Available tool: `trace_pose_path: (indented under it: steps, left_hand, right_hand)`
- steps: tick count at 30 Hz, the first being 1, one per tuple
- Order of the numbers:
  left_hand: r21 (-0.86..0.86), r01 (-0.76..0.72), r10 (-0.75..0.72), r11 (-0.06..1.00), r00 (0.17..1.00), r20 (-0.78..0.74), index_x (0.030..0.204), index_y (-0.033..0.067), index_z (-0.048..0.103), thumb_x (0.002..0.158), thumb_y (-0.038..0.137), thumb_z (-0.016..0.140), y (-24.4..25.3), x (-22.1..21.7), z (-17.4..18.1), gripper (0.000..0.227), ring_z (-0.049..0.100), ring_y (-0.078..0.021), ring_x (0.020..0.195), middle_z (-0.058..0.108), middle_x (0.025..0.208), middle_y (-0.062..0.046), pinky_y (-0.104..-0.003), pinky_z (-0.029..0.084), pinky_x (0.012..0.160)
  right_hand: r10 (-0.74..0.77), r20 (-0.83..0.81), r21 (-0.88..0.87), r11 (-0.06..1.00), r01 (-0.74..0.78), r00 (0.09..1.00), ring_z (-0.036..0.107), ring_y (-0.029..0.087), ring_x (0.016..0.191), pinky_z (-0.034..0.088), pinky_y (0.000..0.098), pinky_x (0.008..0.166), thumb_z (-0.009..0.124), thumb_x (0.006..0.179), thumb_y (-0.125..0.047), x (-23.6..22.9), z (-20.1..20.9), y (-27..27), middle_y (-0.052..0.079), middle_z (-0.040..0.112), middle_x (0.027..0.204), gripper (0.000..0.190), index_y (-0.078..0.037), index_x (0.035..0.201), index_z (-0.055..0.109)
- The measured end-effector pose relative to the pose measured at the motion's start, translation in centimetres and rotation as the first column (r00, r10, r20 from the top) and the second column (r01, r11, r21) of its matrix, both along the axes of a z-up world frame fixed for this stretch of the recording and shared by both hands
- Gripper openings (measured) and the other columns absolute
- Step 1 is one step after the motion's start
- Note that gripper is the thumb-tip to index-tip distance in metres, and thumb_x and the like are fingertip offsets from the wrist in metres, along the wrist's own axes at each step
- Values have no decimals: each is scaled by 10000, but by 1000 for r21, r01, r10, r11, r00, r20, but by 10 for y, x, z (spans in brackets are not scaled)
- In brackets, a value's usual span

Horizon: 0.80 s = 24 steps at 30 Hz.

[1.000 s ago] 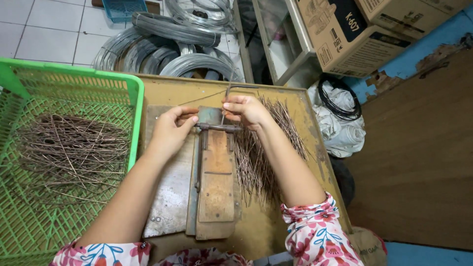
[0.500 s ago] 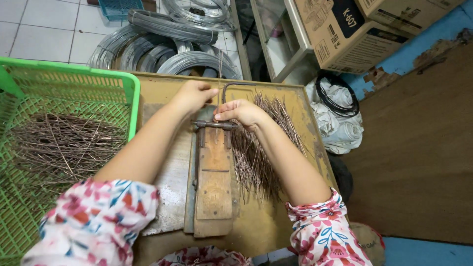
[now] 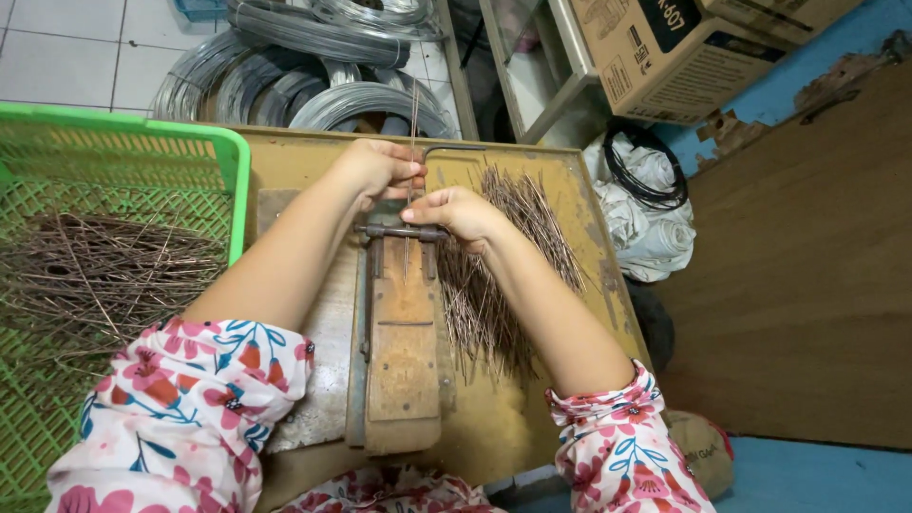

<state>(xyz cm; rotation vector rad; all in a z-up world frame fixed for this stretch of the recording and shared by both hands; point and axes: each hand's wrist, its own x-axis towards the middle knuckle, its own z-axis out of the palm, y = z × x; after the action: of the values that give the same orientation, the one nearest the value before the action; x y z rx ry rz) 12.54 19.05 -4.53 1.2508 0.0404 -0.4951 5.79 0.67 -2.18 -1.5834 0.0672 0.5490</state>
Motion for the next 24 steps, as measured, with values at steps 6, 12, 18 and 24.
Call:
trace_pose_path:
  steps: [6,12,18,24]
  left_hand:
    - [51,50,-51,997,999,8,1270,28,700,969,41,775,23,-28,26,310,838,-258,922,816,1107,-182,-430,699,798]
    - [75,99,-103,992,993,52,1256,-10,683,957,36,779,28,-37,25,318,830,-244,929,811,1088,-167,-415,692,800]
    - [80,142,-147,987,987,60,1214,-38,700,916,15,817,26,-31,-5,325,823,-269,890,808,1005,-208,-381,690,828]
    - [-5,142,-142,990,990,19,1224,-92,678,897,-58,811,31,-39,-4,355,820,-346,931,785,1051,-308,-420,685,863]
  right_hand:
    - [12,12,-7,1000,-12,1000,782,152,670,650,255,615,950,831,-113,-19,23,9,94,793,805,274,17,1022,802]
    - [-13,38,-19,1000,14,999,776,122,659,646,237,601,940,821,-121,-28,36,14,66,786,777,238,-6,992,819]
    - [1,70,-102,995,6,998,743,107,656,592,201,560,903,877,-151,-39,43,10,100,797,859,273,33,1054,804]
    - [-27,149,-257,964,65,988,497,27,313,315,164,215,883,966,-339,-51,75,-14,196,782,1199,536,-28,1368,712]
